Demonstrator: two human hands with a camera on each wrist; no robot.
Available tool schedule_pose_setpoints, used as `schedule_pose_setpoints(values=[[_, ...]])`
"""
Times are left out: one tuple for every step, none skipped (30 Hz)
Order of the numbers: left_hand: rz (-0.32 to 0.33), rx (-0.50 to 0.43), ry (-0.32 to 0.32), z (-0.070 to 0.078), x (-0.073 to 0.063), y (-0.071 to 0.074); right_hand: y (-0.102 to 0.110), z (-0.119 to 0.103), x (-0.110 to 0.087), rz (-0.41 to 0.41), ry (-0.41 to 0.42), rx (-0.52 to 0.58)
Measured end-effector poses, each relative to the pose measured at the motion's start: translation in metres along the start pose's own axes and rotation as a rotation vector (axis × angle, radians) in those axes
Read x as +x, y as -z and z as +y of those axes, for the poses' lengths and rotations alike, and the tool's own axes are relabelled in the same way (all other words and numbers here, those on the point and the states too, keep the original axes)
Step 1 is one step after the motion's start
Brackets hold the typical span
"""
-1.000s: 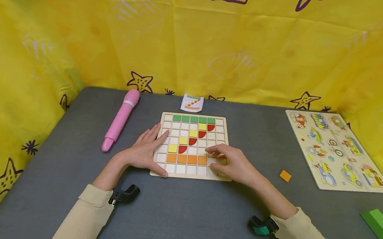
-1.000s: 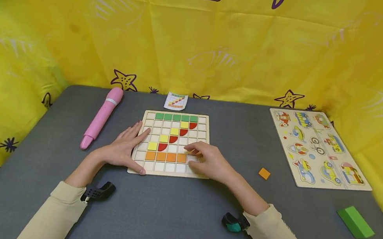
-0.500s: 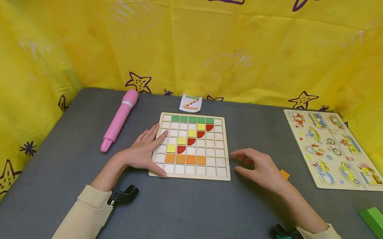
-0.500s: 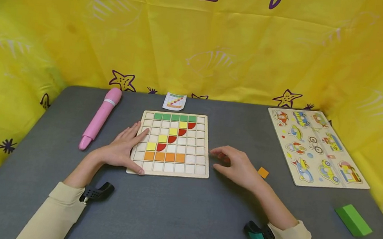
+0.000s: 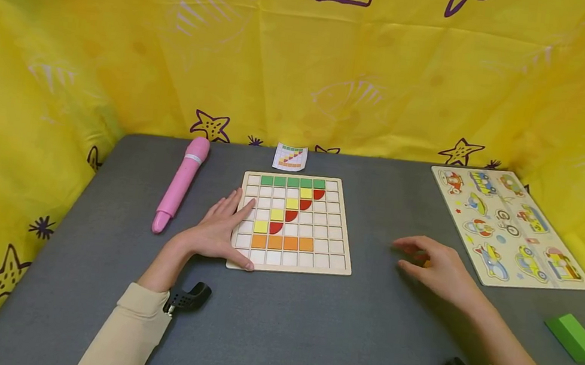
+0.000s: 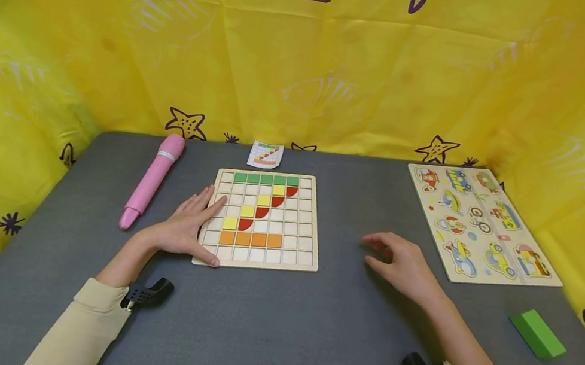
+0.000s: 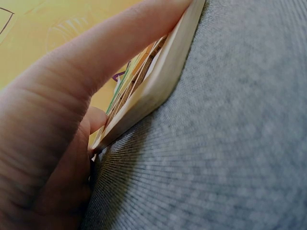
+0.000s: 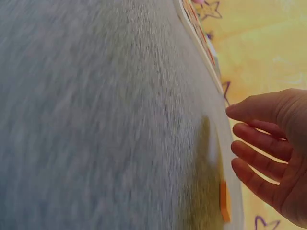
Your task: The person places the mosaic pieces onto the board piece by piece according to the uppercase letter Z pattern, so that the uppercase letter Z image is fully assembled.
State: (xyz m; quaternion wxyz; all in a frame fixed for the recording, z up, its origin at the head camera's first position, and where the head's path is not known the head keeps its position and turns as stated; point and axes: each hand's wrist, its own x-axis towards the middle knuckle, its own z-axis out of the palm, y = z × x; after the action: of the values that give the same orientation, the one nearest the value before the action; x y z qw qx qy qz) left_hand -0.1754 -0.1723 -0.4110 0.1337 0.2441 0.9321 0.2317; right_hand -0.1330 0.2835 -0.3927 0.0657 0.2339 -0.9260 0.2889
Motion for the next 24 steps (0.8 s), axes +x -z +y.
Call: schedule_pose_setpoints(values=[[-0.001,-0.001,0.001,0.000,0.000,0.000,0.002,0.002,-0.002,0.010,0.000,-0.012],[-0.001,-0.001,0.001,0.000,0.000,0.000,0.004,0.004,-0.004,0.020,-0.001,-0.019],[-0.002,-0.003,0.001,0.000,0.000,0.000,0.006,0.005,-0.006,0.027,-0.006,-0.022],[-0.002,-0.002,0.001,0.000,0.000,0.000,0.008,0.007,-0.008,0.032,-0.014,-0.022],[-0.002,-0.002,0.000,0.000,0.000,0.000,0.010,0.008,-0.010,0.036,-0.023,-0.022],[-0.001,-0.002,-0.001,0.000,0.000,0.001,0.012,0.009,-0.011,0.040,-0.035,-0.022],[-0.001,-0.003,-0.003,0.000,0.000,0.001,0.013,0.010,-0.013,0.043,-0.044,-0.022],[0.000,-0.002,-0.005,0.000,0.000,0.001,0.015,0.011,-0.014,0.046,-0.053,-0.022],[0.001,-0.002,-0.005,0.000,0.000,0.001,0.017,0.012,-0.015,0.046,-0.061,-0.022],[0.002,0.000,-0.006,0.000,0.000,0.001,0.018,0.014,-0.017,0.048,-0.069,-0.025],[0.002,0.000,-0.006,0.000,0.000,0.001,0.019,0.015,-0.018,0.049,-0.078,-0.029],[0.002,0.001,-0.006,0.000,0.000,0.000,0.020,0.016,-0.019,0.049,-0.085,-0.037],[0.002,-0.001,-0.006,0.000,0.000,0.000,0.021,0.017,-0.020,0.047,-0.093,-0.039],[0.001,-0.002,-0.006,0.000,0.000,0.001,0.022,0.018,-0.021,0.042,-0.103,-0.044],[0.001,-0.003,-0.006,0.000,0.000,0.001,0.022,0.020,-0.022,0.036,-0.111,-0.050],[0.001,-0.004,-0.007,0.000,0.000,0.000,0.022,0.021,-0.023,0.029,-0.119,-0.054],[0.000,-0.003,-0.007,0.000,0.000,0.000,0.023,0.022,-0.023,0.021,-0.126,-0.053],[0.001,-0.003,-0.007,0.000,0.000,0.000,0.022,0.023,-0.024,0.015,-0.131,-0.052],[0.001,-0.003,-0.007,0.000,0.000,0.000,0.022,0.024,-0.024,0.008,-0.136,-0.045],[0.002,0.000,-0.008,0.000,0.000,0.000,0.022,0.025,-0.025,0.006,-0.137,-0.041],[0.003,0.002,-0.008,-0.001,0.000,0.000,0.021,0.025,-0.025,0.007,-0.135,-0.035],[0.003,0.004,-0.007,-0.001,0.001,0.000,0.021,0.026,-0.025,0.009,-0.132,-0.029],[0.003,0.005,-0.007,-0.001,0.001,0.000,0.021,0.026,-0.024,0.010,-0.130,-0.023],[0.003,0.005,-0.006,-0.001,0.001,0.000,0.020,0.026,-0.024,0.013,-0.125,-0.017]])
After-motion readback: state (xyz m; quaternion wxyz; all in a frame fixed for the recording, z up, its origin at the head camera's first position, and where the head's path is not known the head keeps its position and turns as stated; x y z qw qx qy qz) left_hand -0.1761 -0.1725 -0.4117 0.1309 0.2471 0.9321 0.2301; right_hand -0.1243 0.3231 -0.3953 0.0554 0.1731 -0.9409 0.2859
